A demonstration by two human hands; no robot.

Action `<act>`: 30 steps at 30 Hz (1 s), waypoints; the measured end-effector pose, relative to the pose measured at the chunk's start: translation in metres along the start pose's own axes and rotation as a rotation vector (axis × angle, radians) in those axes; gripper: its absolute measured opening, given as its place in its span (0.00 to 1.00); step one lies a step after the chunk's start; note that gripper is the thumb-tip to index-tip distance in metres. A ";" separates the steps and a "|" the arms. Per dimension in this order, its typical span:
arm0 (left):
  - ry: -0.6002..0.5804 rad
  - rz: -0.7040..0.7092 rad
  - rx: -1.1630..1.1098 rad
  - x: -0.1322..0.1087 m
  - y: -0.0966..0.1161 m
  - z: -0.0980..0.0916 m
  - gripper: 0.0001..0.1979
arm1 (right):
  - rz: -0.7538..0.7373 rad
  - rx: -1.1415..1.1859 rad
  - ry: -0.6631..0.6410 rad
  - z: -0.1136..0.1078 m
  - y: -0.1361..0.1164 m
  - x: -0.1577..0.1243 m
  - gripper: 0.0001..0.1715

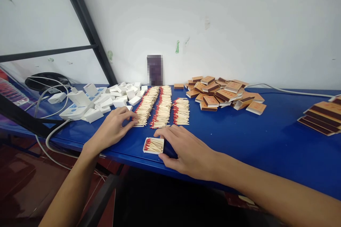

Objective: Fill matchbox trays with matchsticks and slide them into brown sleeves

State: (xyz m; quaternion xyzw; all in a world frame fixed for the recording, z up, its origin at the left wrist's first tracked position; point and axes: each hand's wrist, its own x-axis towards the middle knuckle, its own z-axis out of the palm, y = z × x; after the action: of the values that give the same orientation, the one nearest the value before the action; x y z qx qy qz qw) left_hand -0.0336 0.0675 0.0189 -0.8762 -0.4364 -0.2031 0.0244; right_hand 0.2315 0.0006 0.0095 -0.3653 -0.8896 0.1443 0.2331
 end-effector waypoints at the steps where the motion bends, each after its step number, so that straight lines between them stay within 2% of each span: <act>1: -0.003 0.004 0.012 0.000 0.001 0.000 0.08 | 0.000 0.000 -0.001 0.000 0.000 0.000 0.19; 13: 0.050 0.015 0.030 -0.006 0.003 -0.001 0.06 | -0.027 -0.001 0.009 0.003 0.003 -0.001 0.21; 19: 0.063 0.067 -0.161 -0.018 0.031 -0.011 0.05 | -0.035 -0.003 0.016 0.003 0.004 -0.001 0.22; 24: -0.044 0.123 -0.238 -0.018 0.059 -0.007 0.05 | -0.033 0.013 0.047 0.004 0.005 -0.002 0.27; 30: -0.090 0.117 -0.300 -0.015 0.068 0.002 0.06 | -0.030 0.023 0.048 0.004 0.005 -0.002 0.35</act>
State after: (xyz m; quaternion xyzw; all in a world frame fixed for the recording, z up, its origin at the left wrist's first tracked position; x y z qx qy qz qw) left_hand 0.0114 0.0144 0.0200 -0.9020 -0.3503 -0.2248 -0.1147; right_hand 0.2331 0.0020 0.0032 -0.3524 -0.8875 0.1420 0.2606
